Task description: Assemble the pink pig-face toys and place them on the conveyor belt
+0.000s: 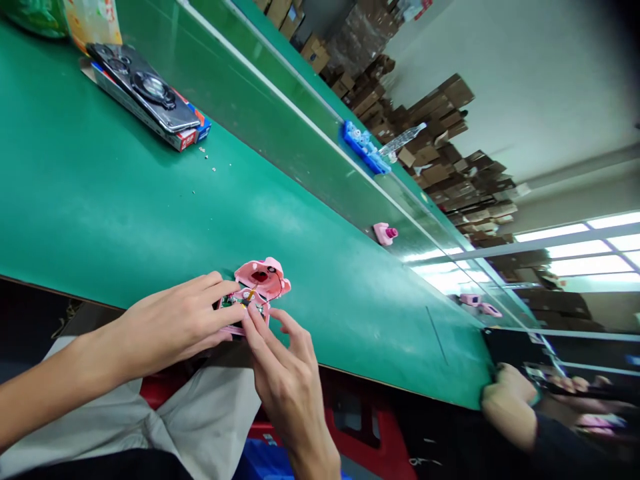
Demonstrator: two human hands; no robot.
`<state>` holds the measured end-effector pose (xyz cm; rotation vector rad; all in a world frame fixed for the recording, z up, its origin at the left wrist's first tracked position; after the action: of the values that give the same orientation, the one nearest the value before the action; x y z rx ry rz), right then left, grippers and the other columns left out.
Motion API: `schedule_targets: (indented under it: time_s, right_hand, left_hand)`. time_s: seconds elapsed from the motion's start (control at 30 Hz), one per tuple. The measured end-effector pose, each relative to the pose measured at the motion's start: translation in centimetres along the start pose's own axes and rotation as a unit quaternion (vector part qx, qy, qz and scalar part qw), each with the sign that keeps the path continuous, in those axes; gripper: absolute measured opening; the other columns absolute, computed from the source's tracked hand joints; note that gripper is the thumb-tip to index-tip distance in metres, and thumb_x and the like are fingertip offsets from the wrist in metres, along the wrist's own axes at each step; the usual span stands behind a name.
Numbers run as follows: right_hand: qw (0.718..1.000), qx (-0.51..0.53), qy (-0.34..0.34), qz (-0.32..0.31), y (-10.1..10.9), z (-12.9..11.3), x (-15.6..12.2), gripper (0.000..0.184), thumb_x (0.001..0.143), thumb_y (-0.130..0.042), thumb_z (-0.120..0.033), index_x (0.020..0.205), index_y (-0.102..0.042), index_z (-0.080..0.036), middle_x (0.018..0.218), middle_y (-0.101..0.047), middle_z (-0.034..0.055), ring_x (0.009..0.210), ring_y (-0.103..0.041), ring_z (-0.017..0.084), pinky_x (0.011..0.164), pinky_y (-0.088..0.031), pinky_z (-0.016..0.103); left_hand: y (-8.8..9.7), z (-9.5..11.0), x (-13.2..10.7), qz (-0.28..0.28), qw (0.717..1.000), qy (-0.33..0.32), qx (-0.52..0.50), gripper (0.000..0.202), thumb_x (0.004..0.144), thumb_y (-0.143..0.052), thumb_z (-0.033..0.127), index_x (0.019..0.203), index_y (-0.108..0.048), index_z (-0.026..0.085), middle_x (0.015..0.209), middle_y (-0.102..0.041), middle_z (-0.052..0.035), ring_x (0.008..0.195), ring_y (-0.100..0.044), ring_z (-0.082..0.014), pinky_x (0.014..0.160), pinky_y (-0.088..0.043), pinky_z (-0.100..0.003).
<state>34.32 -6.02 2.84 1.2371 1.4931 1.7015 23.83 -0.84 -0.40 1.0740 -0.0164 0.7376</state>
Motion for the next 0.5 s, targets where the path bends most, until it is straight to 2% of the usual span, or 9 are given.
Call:
schedule_targets:
  time_s: [0.07, 0.2, 0.27, 0.33, 0.37, 0.4, 0.43, 0.5]
  right_hand:
    - [0.998, 0.02, -0.017, 0.063, -0.4, 0.3, -0.6, 0.054, 0.094, -0.056, -0.001, 0.141, -0.06, -0.027, 0.122, -0.075, 0.0027, 0.112, -0.062, 0.025, 0.087, -0.057, 0.04]
    - [0.979, 0.055, -0.072, 0.185, -0.6, 0.9, -2.6, 0.051, 0.089, -0.066, -0.004, 0.131, -0.068, -0.032, 0.108, -0.079, 0.0031, 0.092, -0.066, 0.023, 0.075, -0.058, 0.038]
    - [0.96, 0.073, -0.105, 0.247, 0.5, 1.9, -3.6, 0.04, 0.088, -0.067, -0.006, 0.12, -0.074, -0.03, 0.104, -0.08, 0.0042, 0.088, -0.067, 0.023, 0.071, -0.058, 0.036]
    - [0.937, 0.09, -0.175, 0.289, 2.3, 4.5, -3.4, 0.024, 0.093, -0.064, -0.015, 0.109, -0.077, -0.026, 0.096, -0.08, 0.0055, 0.08, -0.068, 0.022, 0.068, -0.056, 0.034]
    - [0.929, 0.102, -0.219, 0.281, 3.0, 6.2, -2.5, 0.019, 0.096, -0.061, -0.022, 0.103, -0.079, -0.023, 0.09, -0.08, 0.0061, 0.074, -0.068, 0.021, 0.065, -0.055, 0.032]
    - [0.926, 0.115, -0.262, 0.245, 3.4, 8.0, -0.9, 0.025, 0.099, -0.057, -0.031, 0.096, -0.079, -0.021, 0.083, -0.079, 0.0061, 0.067, -0.068, 0.019, 0.062, -0.053, 0.031]
    - [0.928, 0.13, -0.298, 0.18, 3.4, 9.7, 1.4, 0.037, 0.1, -0.054, -0.041, 0.086, -0.079, -0.019, 0.075, -0.077, 0.0061, 0.061, -0.066, 0.018, 0.06, -0.05, 0.03]
    - [0.939, 0.16, -0.295, -0.07, 0.9, 11.1, 7.2, 0.056, 0.099, -0.05, -0.057, 0.066, -0.075, -0.018, 0.068, -0.074, 0.0061, 0.056, -0.063, 0.017, 0.058, -0.046, 0.03]
  left_hand:
    - [0.0, 0.0, 0.1, 0.007, 1.0, -0.005, 0.009, 0.019, 0.099, -0.056, 0.019, 0.118, -0.06, 0.021, 0.121, -0.064, -0.0094, 0.108, -0.059, -0.0279, 0.092, -0.053, -0.041]
    - [-0.2, 0.0, 0.2, 0.024, 0.999, -0.006, 0.029, 0.018, 0.099, -0.055, 0.019, 0.115, -0.061, 0.021, 0.122, -0.064, -0.0107, 0.111, -0.06, -0.0287, 0.095, -0.052, -0.043]
    - [-0.1, 0.0, 0.2, 0.046, 0.998, -0.001, 0.037, 0.017, 0.099, -0.055, 0.019, 0.113, -0.063, 0.021, 0.123, -0.065, -0.0106, 0.111, -0.061, -0.0282, 0.096, -0.051, -0.043]
    - [-0.1, 0.0, 0.1, 0.063, 0.997, 0.004, 0.045, 0.016, 0.098, -0.056, 0.019, 0.112, -0.064, 0.022, 0.123, -0.065, -0.0108, 0.109, -0.061, -0.0278, 0.096, -0.051, -0.042]
    - [-0.1, 0.0, 0.1, 0.066, 0.997, 0.006, 0.049, 0.016, 0.098, -0.057, 0.02, 0.112, -0.064, 0.023, 0.123, -0.065, -0.0106, 0.109, -0.061, -0.0275, 0.096, -0.051, -0.042]
    - [-0.1, 0.0, 0.2, 0.066, 0.996, 0.007, 0.052, 0.017, 0.097, -0.058, 0.02, 0.112, -0.064, 0.023, 0.123, -0.065, -0.0103, 0.109, -0.061, -0.0271, 0.096, -0.051, -0.042]
    - [-0.1, 0.0, 0.2, 0.064, 0.996, 0.009, 0.054, 0.017, 0.096, -0.06, 0.021, 0.112, -0.064, 0.024, 0.122, -0.065, -0.0099, 0.108, -0.061, -0.0266, 0.096, -0.051, -0.041]
    - [0.1, 0.0, 0.3, 0.06, 0.997, 0.015, 0.055, 0.016, 0.095, -0.062, 0.021, 0.11, -0.065, 0.024, 0.122, -0.064, -0.0093, 0.107, -0.061, -0.0256, 0.096, -0.05, -0.041]
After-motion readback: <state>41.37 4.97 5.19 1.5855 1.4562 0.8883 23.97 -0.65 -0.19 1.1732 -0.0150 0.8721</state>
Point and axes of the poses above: each hand's wrist, its own x-axis towards the middle knuckle, its own y-axis out of the back of the hand, z = x × y, the point moved 9 cm from there along x, towards the middle knuckle
